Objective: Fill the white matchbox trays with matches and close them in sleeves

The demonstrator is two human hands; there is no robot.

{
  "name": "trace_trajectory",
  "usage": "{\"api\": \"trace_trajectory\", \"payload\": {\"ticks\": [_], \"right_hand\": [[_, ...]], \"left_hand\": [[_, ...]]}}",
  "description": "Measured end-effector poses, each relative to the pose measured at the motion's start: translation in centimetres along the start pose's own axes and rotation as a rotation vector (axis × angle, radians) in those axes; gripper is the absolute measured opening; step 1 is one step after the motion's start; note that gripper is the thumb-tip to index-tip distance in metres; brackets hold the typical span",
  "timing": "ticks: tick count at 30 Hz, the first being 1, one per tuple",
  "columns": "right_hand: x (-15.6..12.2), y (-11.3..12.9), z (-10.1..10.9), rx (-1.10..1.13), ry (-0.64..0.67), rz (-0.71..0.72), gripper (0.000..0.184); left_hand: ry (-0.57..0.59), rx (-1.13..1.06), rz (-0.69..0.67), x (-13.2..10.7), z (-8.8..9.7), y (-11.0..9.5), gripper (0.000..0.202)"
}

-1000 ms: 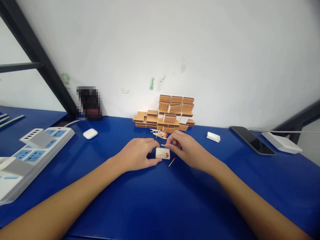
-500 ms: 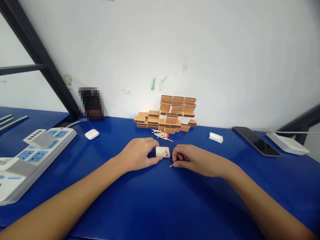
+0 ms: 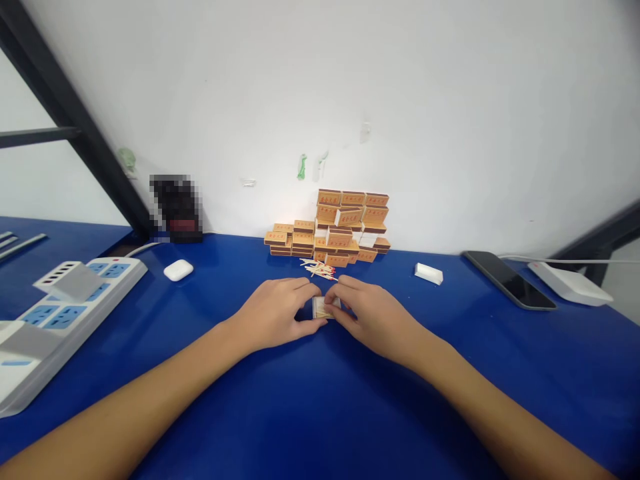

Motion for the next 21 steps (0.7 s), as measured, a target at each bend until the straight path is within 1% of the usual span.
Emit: {"api": "trace_trajectory", "payload": {"ticks": [2, 5, 7, 9, 11, 13, 15, 16, 18, 20, 21], "right_hand": [[-0.1, -0.1, -0.3, 0.001, 0.021, -0.001, 0.012], [-0.2, -0.3, -0.3, 0.087, 0.029, 0.022, 0.014], [-0.3, -0.6, -0.1, 0.153, 0.023, 0.042, 0.016], [-0.3, -0.9, 0.2, 0.208, 0.027, 0.057, 0.019], [-0.3, -1.3, 0.5, 0.278, 0.059, 0.054, 0.022], [0.0, -2.0, 0.5, 0.383, 0.094, 0.028, 0.023], [0.4, -3.0, 0.2, 0.447, 0.061, -0.036, 0.024], [0.7, -3.6, -0.1, 0.435, 0.012, -0.076, 0.024], [1.5, -4.6, -0.8, 0.314, -0.106, -0.146, 0.019], [2.2, -5.3, -1.6, 0.172, -0.163, -0.177, 0.016], [2.6, -5.4, -2.0, 0.124, -0.168, -0.186, 0.017]], "left_hand": [[0.002, -0.014, -0.003, 0.0, -0.1, 0.1, 0.022], [-0.005, -0.032, 0.0, 0.0, -0.1, 0.2, 0.019], [-0.003, -0.046, 0.021, -0.1, 0.0, 0.2, 0.025], [0.001, -0.055, 0.041, -0.1, 0.1, 0.2, 0.038], [0.015, -0.062, 0.046, -0.2, 0.1, 0.2, 0.044], [0.041, -0.073, 0.047, -0.2, -0.1, 0.2, 0.038], [0.056, -0.088, 0.045, -0.2, -0.2, 0.1, 0.034], [0.053, -0.095, 0.042, -0.3, -0.2, 0.1, 0.036], [0.042, -0.108, 0.031, -0.3, -0.3, -0.1, 0.044], [0.042, -0.117, 0.02, -0.3, -0.4, -0.3, 0.05], [0.049, -0.123, 0.015, -0.3, -0.4, -0.4, 0.049]]}}
Point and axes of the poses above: each hand's wrist, its own x-axis towards the middle knuckle, its own z-axis out of the back of the hand, y = z × x, the point moved 2 cm from there along x, towards the middle knuckle, and after that the axes turned 15 degrees about -x, right-handed, at the moved point
